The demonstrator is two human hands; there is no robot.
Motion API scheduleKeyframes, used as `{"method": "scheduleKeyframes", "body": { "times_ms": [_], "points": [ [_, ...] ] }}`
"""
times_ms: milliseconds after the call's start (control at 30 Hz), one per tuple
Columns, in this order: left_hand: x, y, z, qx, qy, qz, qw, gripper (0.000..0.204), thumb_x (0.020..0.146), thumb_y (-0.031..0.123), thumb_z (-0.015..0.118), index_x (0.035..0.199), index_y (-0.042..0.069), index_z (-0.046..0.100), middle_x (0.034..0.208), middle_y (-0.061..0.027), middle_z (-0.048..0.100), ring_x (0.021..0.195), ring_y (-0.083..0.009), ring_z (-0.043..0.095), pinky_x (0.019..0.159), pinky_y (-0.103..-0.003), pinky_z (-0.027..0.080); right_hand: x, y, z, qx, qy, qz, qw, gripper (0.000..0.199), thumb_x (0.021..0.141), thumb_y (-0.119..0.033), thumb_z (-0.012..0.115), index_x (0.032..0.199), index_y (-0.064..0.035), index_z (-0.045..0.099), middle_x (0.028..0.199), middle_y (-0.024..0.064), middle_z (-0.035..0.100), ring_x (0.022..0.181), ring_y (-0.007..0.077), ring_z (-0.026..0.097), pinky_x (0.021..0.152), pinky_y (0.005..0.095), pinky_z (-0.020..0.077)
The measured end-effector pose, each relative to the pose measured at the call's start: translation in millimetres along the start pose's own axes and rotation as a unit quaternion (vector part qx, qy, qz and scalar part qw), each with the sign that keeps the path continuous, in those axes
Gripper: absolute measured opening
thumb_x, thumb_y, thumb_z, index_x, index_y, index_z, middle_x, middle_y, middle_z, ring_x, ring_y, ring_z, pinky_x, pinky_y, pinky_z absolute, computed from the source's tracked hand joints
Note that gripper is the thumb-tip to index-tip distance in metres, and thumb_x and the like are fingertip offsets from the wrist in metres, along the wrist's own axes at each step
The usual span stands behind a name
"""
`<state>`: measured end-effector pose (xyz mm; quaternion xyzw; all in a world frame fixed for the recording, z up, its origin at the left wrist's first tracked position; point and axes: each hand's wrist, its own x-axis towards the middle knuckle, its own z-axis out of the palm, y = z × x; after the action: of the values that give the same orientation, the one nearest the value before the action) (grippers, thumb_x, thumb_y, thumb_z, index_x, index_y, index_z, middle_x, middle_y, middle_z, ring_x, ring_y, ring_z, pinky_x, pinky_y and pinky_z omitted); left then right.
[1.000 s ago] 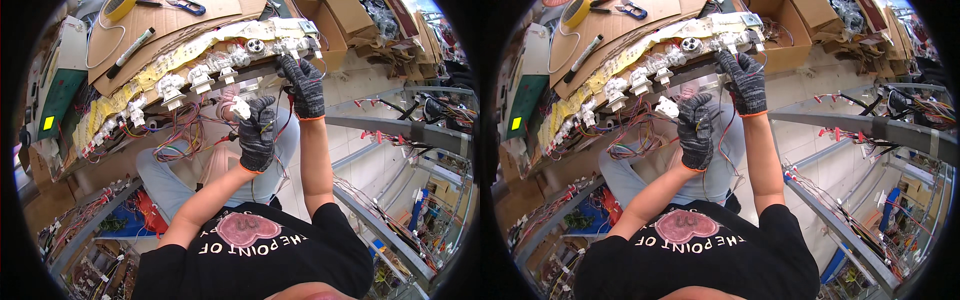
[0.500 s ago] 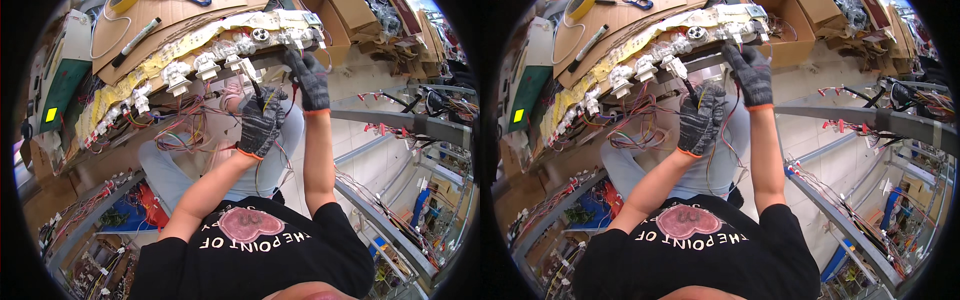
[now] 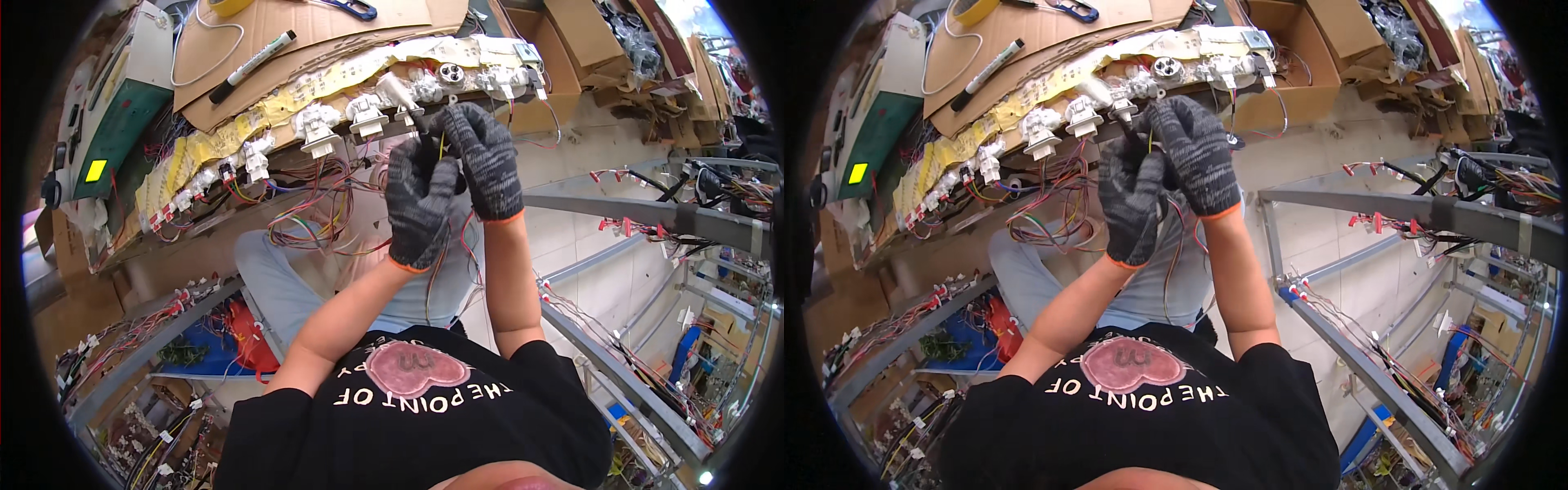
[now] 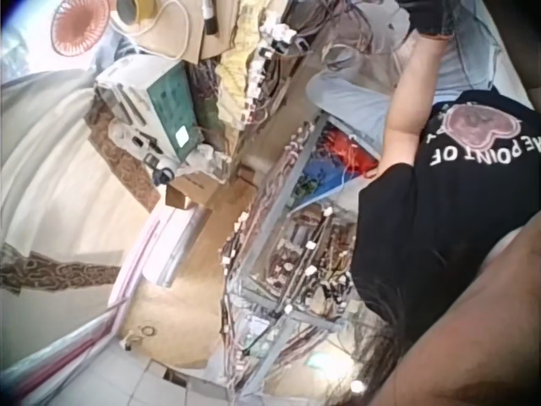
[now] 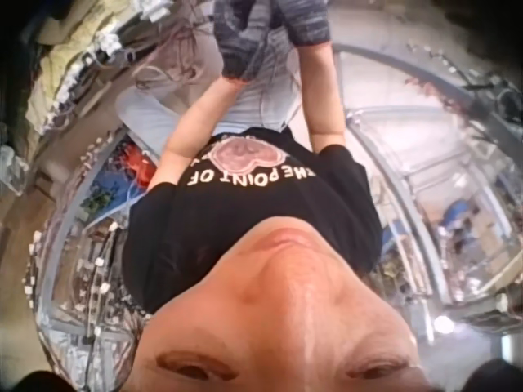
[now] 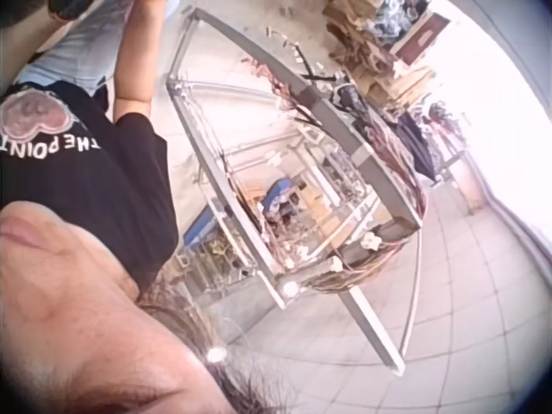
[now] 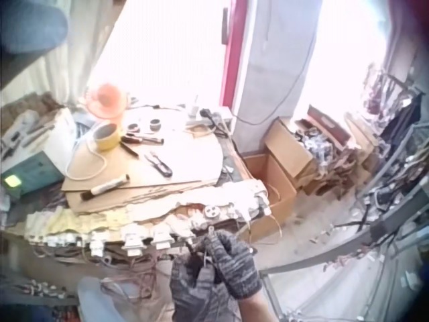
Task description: Assembling and organizing electrical wiring harnesses on a production jig, connecting wires and using tools.
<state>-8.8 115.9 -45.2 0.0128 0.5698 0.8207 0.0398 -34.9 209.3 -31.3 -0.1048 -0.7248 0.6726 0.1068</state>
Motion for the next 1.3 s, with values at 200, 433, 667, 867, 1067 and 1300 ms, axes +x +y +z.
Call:
{"method": "scheduleKeyframes", "body": {
  "times_ms": [200, 433, 667, 867, 1067, 1300],
  "points": [
    [0, -20, -17, -0.022, -0.002, 0.106, 0.994, 0.031, 0.088, -0.001, 0.046, 0.118, 0.002, 0.048, 0.114, -0.0044, 0.054, 0.098, -0.0109, 0.052, 0.084, -0.026, 0.042, 22, 9, 2, 0.062, -0.051, 0.080, 0.994, 0.019, 0.087, -0.017, 0.054, 0.088, 0.0003, 0.061, 0.078, 0.0031, 0.060, 0.070, 0.0080, 0.052, 0.065, 0.0229, 0.0430],
    [9, -33, -38, -0.016, -0.101, 0.084, 0.991, 0.032, 0.080, -0.007, 0.057, 0.110, 0.003, 0.055, 0.103, -0.0049, 0.060, 0.090, -0.0130, 0.058, 0.078, -0.026, 0.046, 15, 12, -10, -0.194, -0.145, -0.064, 0.968, 0.027, 0.090, -0.017, 0.045, 0.107, 0.0013, 0.058, 0.094, 0.0072, 0.061, 0.078, 0.0135, 0.056, 0.072, 0.0244, 0.0448],
    [13, -5, -30, 0.353, -0.096, 0.195, 0.910, 0.025, 0.074, 0.002, 0.061, 0.098, 0.003, 0.061, 0.085, -0.0120, 0.062, 0.078, -0.0245, 0.060, 0.068, -0.033, 0.047, -32, -12, 23, -0.129, 0.201, -0.217, 0.947, 0.032, 0.093, -0.011, 0.041, 0.122, 0.0014, 0.048, 0.096, 0.0076, 0.059, 0.079, 0.0112, 0.056, 0.075, 0.0253, 0.0448],
    [21, -22, -26, 0.311, -0.233, 0.066, 0.919, 0.046, 0.078, 0.026, 0.058, 0.119, 0.005, 0.050, 0.100, -0.0197, 0.059, 0.088, -0.0352, 0.057, 0.075, -0.043, 0.044, 32, 3, 1, 0.266, 0.094, 0.007, 0.959, 0.028, 0.090, -0.012, 0.049, 0.117, -0.0040, 0.051, 0.073, -0.0034, 0.049, 0.058, 0.0031, 0.042, 0.048, 0.0170, 0.0359],
    [12, -13, -21, 0.282, -0.266, 0.044, 0.921, 0.062, 0.081, 0.023, 0.058, 0.129, -0.005, 0.032, 0.113, -0.0274, 0.051, 0.104, -0.0369, 0.051, 0.087, -0.040, 0.040, 43, -10, 2, 0.034, 0.071, -0.007, 0.997, 0.019, 0.089, -0.010, 0.049, 0.105, -0.0049, 0.058, 0.067, -0.0031, 0.048, 0.052, 0.0021, 0.040, 0.042, 0.0168, 0.0351],
    [10, -14, -24, 0.263, -0.279, 0.021, 0.923, 0.064, 0.079, 0.025, 0.059, 0.129, -0.004, 0.032, 0.108, -0.0255, 0.054, 0.096, -0.0353, 0.055, 0.082, -0.041, 0.043, 43, -12, 1, -0.352, 0.078, -0.268, 0.893, 0.029, 0.084, -0.006, 0.050, 0.112, -0.0040, 0.057, 0.081, 0.0116, 0.059, 0.066, 0.0198, 0.056, 0.063, 0.0329, 0.0462]
  ]
}}
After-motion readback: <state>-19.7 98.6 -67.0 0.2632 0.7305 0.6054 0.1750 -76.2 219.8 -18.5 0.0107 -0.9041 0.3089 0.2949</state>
